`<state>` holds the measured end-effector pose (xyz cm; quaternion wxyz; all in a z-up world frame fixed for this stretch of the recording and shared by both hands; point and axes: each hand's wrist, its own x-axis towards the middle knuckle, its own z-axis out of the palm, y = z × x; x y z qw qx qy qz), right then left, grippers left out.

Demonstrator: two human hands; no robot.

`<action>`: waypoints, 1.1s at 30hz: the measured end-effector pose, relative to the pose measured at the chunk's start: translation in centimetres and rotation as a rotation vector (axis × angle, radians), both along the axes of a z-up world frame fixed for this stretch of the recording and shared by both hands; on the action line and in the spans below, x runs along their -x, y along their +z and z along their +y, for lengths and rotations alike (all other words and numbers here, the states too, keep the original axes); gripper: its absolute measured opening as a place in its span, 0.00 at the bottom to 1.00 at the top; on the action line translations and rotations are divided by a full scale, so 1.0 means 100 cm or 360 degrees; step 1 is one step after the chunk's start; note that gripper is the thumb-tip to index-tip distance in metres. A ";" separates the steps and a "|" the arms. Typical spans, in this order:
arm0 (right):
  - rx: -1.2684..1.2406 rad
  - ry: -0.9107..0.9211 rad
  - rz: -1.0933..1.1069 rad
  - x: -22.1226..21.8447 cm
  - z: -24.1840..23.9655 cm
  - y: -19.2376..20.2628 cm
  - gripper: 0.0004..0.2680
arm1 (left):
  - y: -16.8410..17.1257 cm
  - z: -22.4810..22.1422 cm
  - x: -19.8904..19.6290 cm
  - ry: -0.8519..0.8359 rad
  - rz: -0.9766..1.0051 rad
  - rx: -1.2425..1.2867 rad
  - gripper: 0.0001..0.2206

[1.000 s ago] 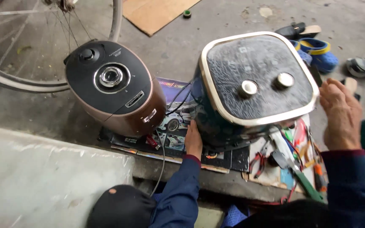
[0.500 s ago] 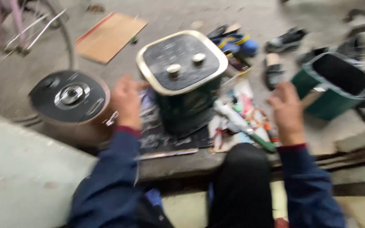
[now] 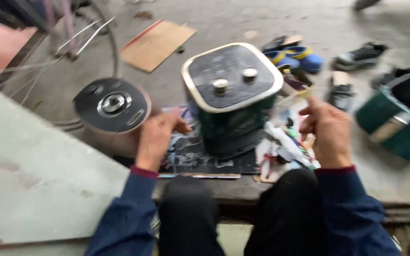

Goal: Cleaning the exterior of an air fryer with a cloth and reassembling the control panel and basket.

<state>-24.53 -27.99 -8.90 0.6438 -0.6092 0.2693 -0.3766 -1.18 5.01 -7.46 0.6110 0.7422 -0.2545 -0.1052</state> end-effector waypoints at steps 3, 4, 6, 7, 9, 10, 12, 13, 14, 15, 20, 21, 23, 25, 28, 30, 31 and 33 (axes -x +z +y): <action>0.0075 0.0216 -0.0060 -0.034 0.049 0.071 0.06 | -0.113 0.013 -0.005 -0.0082 0.0312 0.0156 0.15; 0.0191 0.0355 -0.0032 -0.046 0.065 0.087 0.17 | -0.165 0.018 -0.006 -0.0091 0.0500 0.0200 0.20; 0.0273 0.0465 -0.0029 -0.068 0.075 0.089 0.20 | -0.215 0.004 0.016 -0.0064 0.0729 0.0170 0.19; 0.0360 0.0543 -0.0040 -0.078 0.079 0.090 0.24 | -0.239 -0.005 0.027 -0.0069 0.0945 0.0142 0.19; 0.0399 0.0507 0.0016 -0.084 0.091 0.084 0.24 | -0.272 -0.029 0.023 0.0103 0.1119 0.0284 0.21; 0.0435 0.0444 0.0063 -0.086 0.096 0.081 0.24 | -0.289 -0.042 0.022 0.0254 0.1279 0.0417 0.23; 0.0520 0.0420 0.0192 -0.084 0.108 0.085 0.24 | -0.320 -0.065 -0.015 0.0424 0.1455 0.0638 0.20; 0.0608 0.0381 0.0315 -0.082 0.114 0.086 0.24 | -0.336 -0.075 -0.031 0.0581 0.1616 0.0857 0.19; 0.0600 0.0386 0.0318 -0.082 0.120 0.094 0.24 | -0.323 -0.077 -0.038 0.0590 0.1618 0.0851 0.19; 0.0706 0.0333 0.0415 -0.080 0.125 0.102 0.23 | -0.309 -0.081 -0.044 0.0632 0.1426 0.0657 0.22; 0.0904 0.0180 0.0688 -0.070 0.129 0.105 0.23 | -0.275 -0.106 -0.056 0.0864 0.0320 0.0045 0.25; 0.1004 0.0153 0.0713 -0.067 0.127 0.100 0.24 | -0.252 -0.109 -0.051 0.0921 0.0005 -0.0029 0.28; 0.1109 0.0127 0.0740 -0.066 0.124 0.092 0.25 | -0.223 -0.113 -0.048 0.0970 -0.0307 -0.0097 0.31; 0.1147 0.0117 0.0837 -0.066 0.122 0.089 0.24 | -0.211 -0.116 -0.054 0.0900 -0.0252 -0.0301 0.37; 0.0987 0.0117 0.0870 -0.074 0.121 0.082 0.23 | -0.264 -0.127 -0.088 0.0814 -0.0047 -0.0660 0.39; 0.1001 0.0150 0.0941 -0.081 0.114 0.077 0.24 | -0.300 -0.131 -0.101 0.0793 -0.0130 -0.0714 0.30; 0.1009 0.0179 0.1018 -0.084 0.110 0.074 0.24 | -0.317 -0.135 -0.107 0.0765 -0.0211 -0.0773 0.23; 0.1018 0.0210 0.1013 -0.091 0.096 0.061 0.23 | -0.314 -0.130 -0.114 0.0754 -0.0039 -0.0750 0.22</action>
